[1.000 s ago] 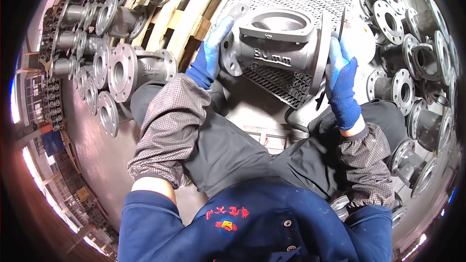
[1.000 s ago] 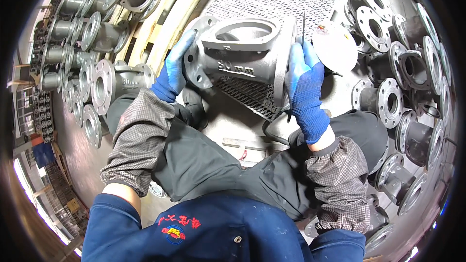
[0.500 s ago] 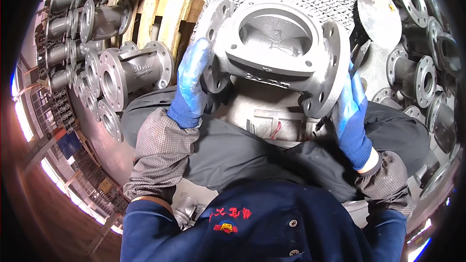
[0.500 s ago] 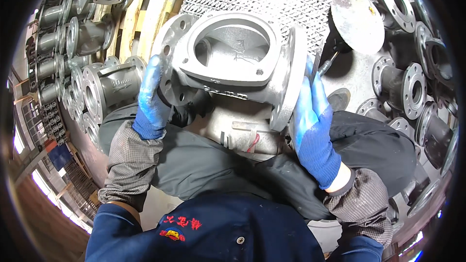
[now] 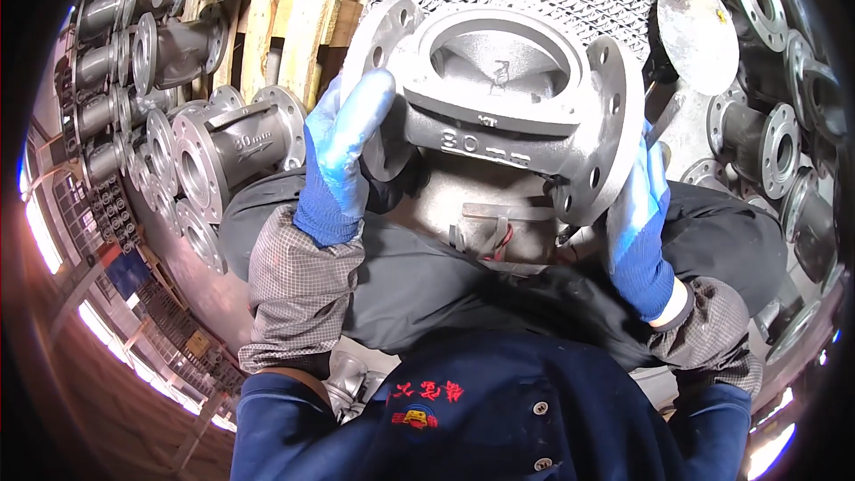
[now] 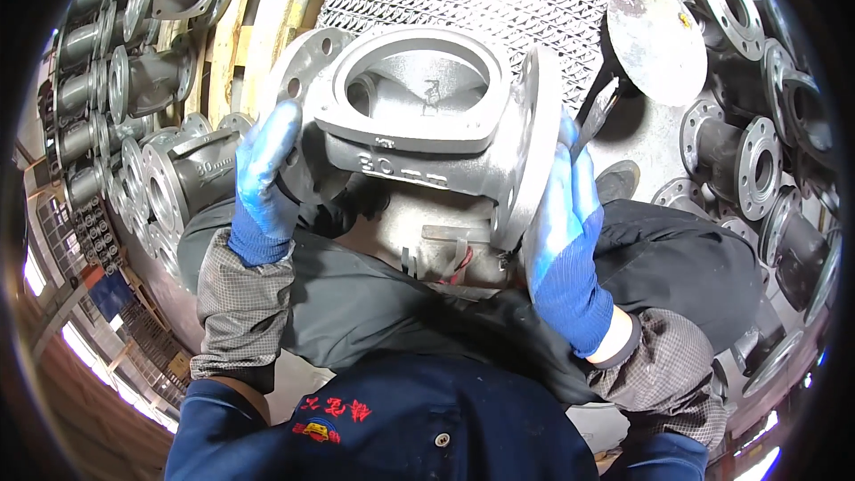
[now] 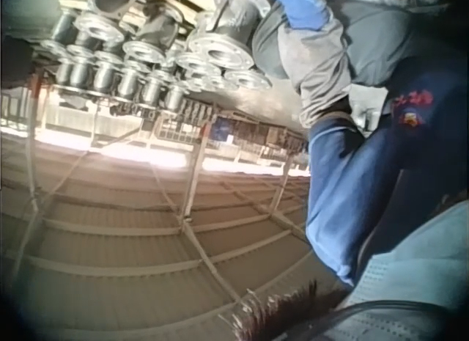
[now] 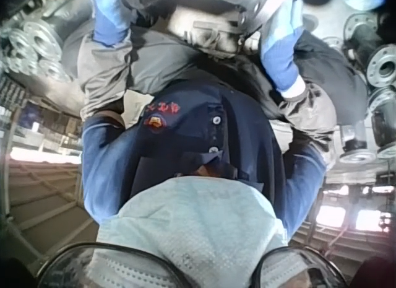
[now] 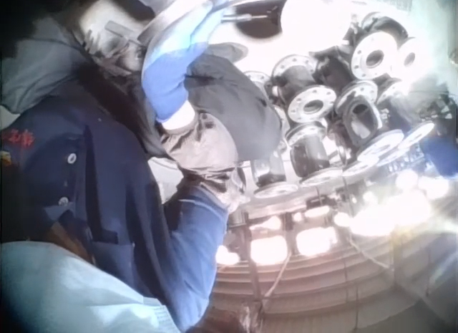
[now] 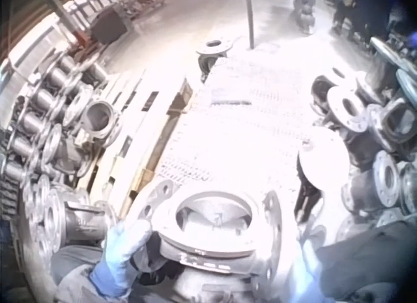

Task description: The person cleans metal valve bodies by hand using a scraper and a file. They pick up individual metal components, scrape residue from the internal and external surfaces with a tool, and rub the edges with a file before setting them aside.

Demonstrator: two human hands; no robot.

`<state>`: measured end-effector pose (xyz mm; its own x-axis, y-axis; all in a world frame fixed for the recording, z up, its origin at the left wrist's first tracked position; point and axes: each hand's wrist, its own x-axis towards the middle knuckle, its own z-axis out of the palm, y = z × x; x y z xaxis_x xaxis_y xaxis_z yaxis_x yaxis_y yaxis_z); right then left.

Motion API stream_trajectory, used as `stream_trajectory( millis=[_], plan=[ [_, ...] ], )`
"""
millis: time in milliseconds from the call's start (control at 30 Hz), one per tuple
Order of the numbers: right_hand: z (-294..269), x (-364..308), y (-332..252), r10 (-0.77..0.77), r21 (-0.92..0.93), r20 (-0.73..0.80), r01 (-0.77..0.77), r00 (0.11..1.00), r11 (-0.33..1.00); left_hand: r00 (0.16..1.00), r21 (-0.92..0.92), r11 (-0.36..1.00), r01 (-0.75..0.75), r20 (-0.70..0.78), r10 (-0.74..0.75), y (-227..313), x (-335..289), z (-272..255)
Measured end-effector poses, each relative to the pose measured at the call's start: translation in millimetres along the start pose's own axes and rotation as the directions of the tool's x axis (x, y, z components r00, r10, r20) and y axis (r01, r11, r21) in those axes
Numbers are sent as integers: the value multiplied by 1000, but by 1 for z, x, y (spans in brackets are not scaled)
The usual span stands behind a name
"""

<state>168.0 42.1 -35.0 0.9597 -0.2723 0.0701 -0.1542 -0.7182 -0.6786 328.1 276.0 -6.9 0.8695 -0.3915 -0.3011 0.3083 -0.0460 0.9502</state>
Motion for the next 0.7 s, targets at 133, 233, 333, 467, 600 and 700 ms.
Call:
stream_trajectory(
  millis=[133, 233, 333, 467, 600, 700],
  plan=[
    [6, -11, 3, 187, 317, 83, -204, 979, 926, 998, 205, 978, 36, -65, -23, 30, -6, 9],
    [20, -30, 1, 265, 476, 97, -278, 959, 834, 963, 330, 925, 186, -247, -106, 52, -22, 14],
    [19, -35, -8, 146, 439, 250, -246, 957, 864, 981, 513, 858, -10, -160, 107, 52, -42, 9],
    [14, -62, 12, 439, 664, 594, -719, 674, 206, 976, 671, 714, -201, 71, 207, 57, -59, 13],
    [13, -63, 11, 421, 674, 534, -670, 733, 311, 955, 688, 662, -296, 204, 215, 60, -61, 19],
    [13, -61, 11, 409, 674, 490, -632, 770, 382, 931, 694, 621, -364, 255, 260, 61, -58, 25]
  ],
)
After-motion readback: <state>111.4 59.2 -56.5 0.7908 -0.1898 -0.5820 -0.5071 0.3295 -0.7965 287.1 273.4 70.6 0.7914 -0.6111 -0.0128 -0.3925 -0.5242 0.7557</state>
